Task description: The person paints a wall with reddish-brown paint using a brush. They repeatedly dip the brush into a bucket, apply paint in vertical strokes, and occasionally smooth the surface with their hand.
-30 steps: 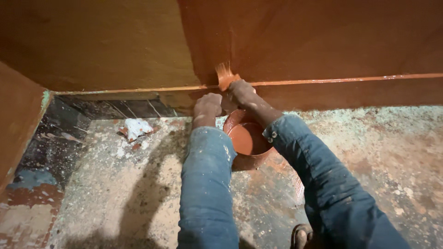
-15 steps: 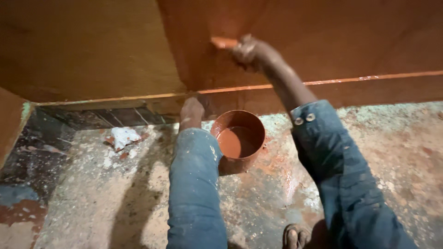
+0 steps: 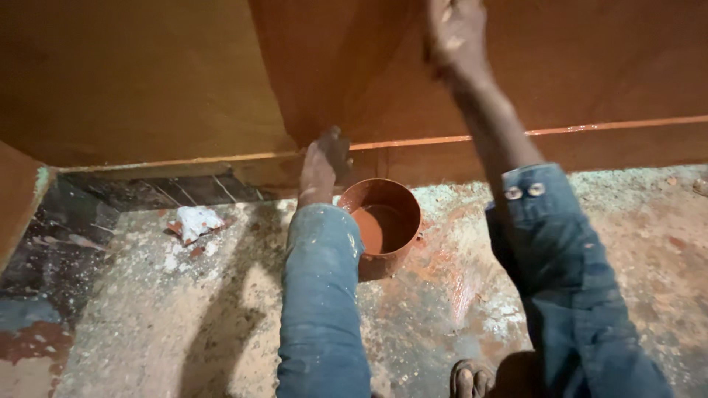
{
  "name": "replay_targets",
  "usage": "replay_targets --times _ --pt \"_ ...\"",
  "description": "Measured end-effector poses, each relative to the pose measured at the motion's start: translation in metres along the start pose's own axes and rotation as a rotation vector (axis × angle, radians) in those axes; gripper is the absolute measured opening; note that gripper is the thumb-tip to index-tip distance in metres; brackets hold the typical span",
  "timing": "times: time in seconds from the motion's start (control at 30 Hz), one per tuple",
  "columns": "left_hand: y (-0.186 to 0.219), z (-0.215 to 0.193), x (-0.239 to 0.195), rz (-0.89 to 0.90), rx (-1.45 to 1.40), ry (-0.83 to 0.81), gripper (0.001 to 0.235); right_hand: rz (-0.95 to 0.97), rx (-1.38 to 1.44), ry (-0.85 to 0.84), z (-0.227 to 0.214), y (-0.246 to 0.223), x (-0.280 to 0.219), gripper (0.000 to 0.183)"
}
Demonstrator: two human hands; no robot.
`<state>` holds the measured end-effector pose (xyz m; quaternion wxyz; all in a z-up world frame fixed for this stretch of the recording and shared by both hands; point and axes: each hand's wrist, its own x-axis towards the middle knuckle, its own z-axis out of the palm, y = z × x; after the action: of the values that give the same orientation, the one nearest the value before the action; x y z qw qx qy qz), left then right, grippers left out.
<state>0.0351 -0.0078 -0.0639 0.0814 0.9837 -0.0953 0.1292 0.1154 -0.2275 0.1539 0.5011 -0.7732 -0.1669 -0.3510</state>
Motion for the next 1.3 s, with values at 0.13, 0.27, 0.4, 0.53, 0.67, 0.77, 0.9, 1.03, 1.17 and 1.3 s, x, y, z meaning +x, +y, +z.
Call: replay_targets --times 0.13,0.27,0.4,0.53,0.67,0.77,0.9,1.03,1.17,1.3 --pt "-0.006 -0.003 0.008 -0.099 0.113 0.271 0.074 0.003 -0.117 -0.015 0.043 0.037 -0.048 0.036" --pt "0.001 -0.042 -0.003 -0.128 0.081 -0.098 0.029 -0.001 -0.265 -0.131 0.085 0.071 -0.111 0.044" --pt "0.012 -0.087 -0.019 -0.128 0.102 -0.015 0.048 0.121 -0.289 -0.346 0.126 0.085 -0.155 0.049" --pt "0.009 -0.1 -0.028 -0.156 0.142 0.106 0.046 -0.169 -0.345 -0.403 0.151 0.101 -0.169 0.044" --pt "-0.006 -0.096 -0.024 -0.171 0.212 0.132 0.05 0.547 0.021 -0.814 0.16 0.134 -0.17 0.024" --pt "-0.01 -0.093 -0.028 -0.177 0.185 0.108 0.049 0.465 0.096 -0.899 0.162 0.156 -0.172 0.018" --pt "-0.005 -0.095 -0.028 -0.159 0.175 0.136 0.051 0.29 -0.195 -0.942 0.145 0.156 -0.149 0.021" --pt "0.002 -0.092 -0.022 -0.133 0.167 0.177 0.048 0.389 -0.151 -0.945 0.098 0.13 -0.12 0.025" --pt "0.016 -0.093 -0.006 -0.179 0.106 0.322 0.044 0.551 0.028 -0.972 0.051 0.102 -0.064 0.031" --pt "0.032 -0.104 0.004 -0.128 0.051 0.563 0.045 0.811 0.962 -0.894 -0.01 0.074 -0.009 0.035"
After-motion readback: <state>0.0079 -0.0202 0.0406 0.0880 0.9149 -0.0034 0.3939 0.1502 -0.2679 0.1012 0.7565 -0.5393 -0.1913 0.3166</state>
